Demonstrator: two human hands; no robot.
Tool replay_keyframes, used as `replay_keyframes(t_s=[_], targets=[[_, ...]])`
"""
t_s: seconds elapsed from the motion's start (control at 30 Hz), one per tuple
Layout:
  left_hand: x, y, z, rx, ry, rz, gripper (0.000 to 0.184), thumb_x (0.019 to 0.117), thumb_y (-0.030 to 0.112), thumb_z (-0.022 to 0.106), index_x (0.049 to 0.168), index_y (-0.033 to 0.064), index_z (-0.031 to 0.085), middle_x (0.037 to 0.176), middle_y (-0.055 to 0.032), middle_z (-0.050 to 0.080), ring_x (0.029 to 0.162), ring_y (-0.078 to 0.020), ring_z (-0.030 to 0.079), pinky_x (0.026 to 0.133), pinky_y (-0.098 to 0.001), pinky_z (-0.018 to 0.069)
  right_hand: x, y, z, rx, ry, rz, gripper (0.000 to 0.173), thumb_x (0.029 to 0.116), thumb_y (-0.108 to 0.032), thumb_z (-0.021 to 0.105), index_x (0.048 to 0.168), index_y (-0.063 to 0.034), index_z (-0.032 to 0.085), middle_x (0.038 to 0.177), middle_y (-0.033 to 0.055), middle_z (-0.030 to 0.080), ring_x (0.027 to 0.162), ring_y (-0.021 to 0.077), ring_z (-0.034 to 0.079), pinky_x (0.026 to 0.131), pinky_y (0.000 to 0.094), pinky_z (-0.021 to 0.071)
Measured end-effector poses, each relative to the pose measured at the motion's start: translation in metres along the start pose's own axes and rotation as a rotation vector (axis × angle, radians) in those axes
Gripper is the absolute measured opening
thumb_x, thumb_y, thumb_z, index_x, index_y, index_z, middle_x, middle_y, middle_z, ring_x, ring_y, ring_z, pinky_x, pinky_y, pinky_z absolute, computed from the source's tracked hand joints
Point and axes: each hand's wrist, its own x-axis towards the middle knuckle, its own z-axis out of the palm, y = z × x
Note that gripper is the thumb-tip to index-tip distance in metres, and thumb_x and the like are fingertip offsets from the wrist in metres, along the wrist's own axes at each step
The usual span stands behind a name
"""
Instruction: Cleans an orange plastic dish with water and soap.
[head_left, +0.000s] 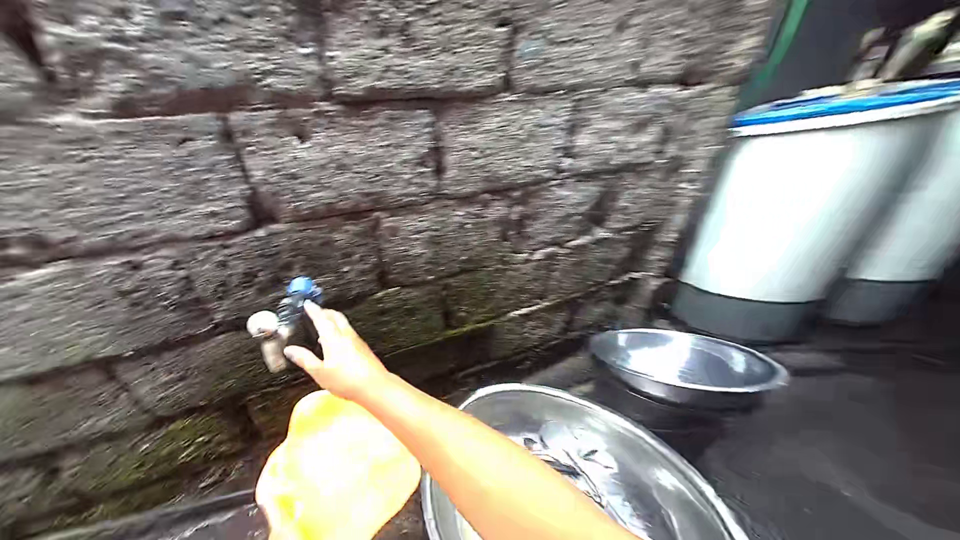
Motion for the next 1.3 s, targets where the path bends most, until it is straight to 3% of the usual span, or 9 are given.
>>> replay_keyframes(t_s=[0.17,0.27,0.37,0.67,0.9,1.0,1.1,1.2,1.3], targets=[[-0.017,0.044,0.007,-0.034,0.105,-0.153,0.073,0.1093,0.057,0.021,0.133,-0.0003,0.059,0.119,-0.0251,0.066,0.102,-0.0326,0.068,0.088,-0.0532,0.0548,0.025,-0.027,0.032,-0.032,0.056,0.004,0.061,0.0946,-0.044,0.073,0.138,-0.0039,0.057,0.133,0.0217,0.06,0.122,0.0371,0.061,0.099,0.0557,0.0516],[-0.027,0.055,0.013,0.021,0.082,-0.128,0.075,0.1092,0.056,0.02,0.116,-0.0046,0.064,0.093,-0.0195,0.07,0.081,-0.0231,0.071,0.074,-0.0447,0.0596,0.035,-0.038,0.028,-0.172,0.058,0.004,0.052,0.0967,-0.045,0.07,0.121,-0.0008,0.061,0.123,0.0211,0.062,0.116,0.0364,0.063,0.094,0.054,0.0534],[-0.031,0.059,0.017,-0.009,0.01,-0.121,0.07,0.1108,0.05,0.021,0.115,-0.0048,0.064,0.087,-0.0153,0.069,0.075,-0.0182,0.07,0.069,-0.0383,0.0602,0.04,-0.043,0.022,-0.223,0.029,0.001,0.039,0.101,-0.035,0.065,0.117,0.0003,0.061,0.118,0.0212,0.064,0.114,0.0354,0.064,0.095,0.0521,0.052],[-0.031,0.053,0.021,-0.038,-0.027,-0.194,0.071,0.1098,0.053,0.022,0.116,-0.004,0.064,0.088,-0.0182,0.069,0.076,-0.0235,0.07,0.069,-0.0419,0.0599,0.041,-0.04,0.007,-0.196,-0.131,-0.067,0.026,0.1051,-0.021,0.058,0.117,0.0021,0.059,0.108,0.0209,0.063,0.103,0.0333,0.064,0.091,0.0503,0.0511],[-0.028,0.048,0.022,-0.03,-0.042,-0.213,0.072,0.1095,0.054,0.023,0.117,-0.0047,0.064,0.09,-0.0198,0.07,0.078,-0.0253,0.071,0.071,-0.0441,0.0605,0.037,-0.035,0.007,-0.183,-0.139,-0.075,0.03,0.1082,-0.021,0.051,0.13,-0.0016,0.058,0.119,0.0211,0.066,0.115,0.0347,0.064,0.098,0.0543,0.0497],[-0.027,0.046,0.021,-0.02,-0.037,-0.209,0.069,0.11,0.052,0.025,0.114,-0.005,0.065,0.087,-0.0184,0.07,0.075,-0.023,0.071,0.068,-0.0417,0.0606,0.033,-0.016,0.019,0.029,-0.019,-0.129,0.04,0.1103,-0.023,0.045,0.143,-0.0028,0.056,0.138,0.0201,0.061,0.13,0.0323,0.058,0.11,0.053,0.0437],[-0.027,0.045,0.02,-0.035,-0.046,-0.215,0.069,0.1102,0.051,0.025,0.113,-0.006,0.064,0.086,-0.0184,0.07,0.073,-0.0228,0.071,0.067,-0.0415,0.0609,0.02,0.005,0.047,0.309,0.115,0.075,0.038,0.109,-0.015,0.042,0.143,0.0001,0.052,0.135,0.0223,0.06,0.119,0.0313,0.062,0.1,0.0494,0.0508],[-0.026,0.044,0.019,-0.05,-0.047,-0.233,0.068,0.1104,0.051,0.026,0.114,-0.006,0.064,0.087,-0.0187,0.071,0.074,-0.0234,0.072,0.068,-0.0414,0.061,0.007,0.014,0.072,0.463,-0.113,0.47,0.028,0.1019,0.002,0.051,0.129,0.0015,0.059,0.112,0.0146,0.065,0.09,0.0183,0.065,0.082,0.0359,0.0547],[-0.026,0.044,0.017,-0.047,-0.048,-0.242,0.068,0.1102,0.051,0.027,0.114,-0.0062,0.065,0.088,-0.0194,0.071,0.075,-0.0246,0.072,0.069,-0.0426,0.0611,0.004,0.019,0.082,0.492,-0.274,0.588,0.023,0.0984,0.008,0.056,0.119,0.0031,0.064,0.102,0.011,0.066,0.081,0.0103,0.063,0.077,0.026,0.0539]])
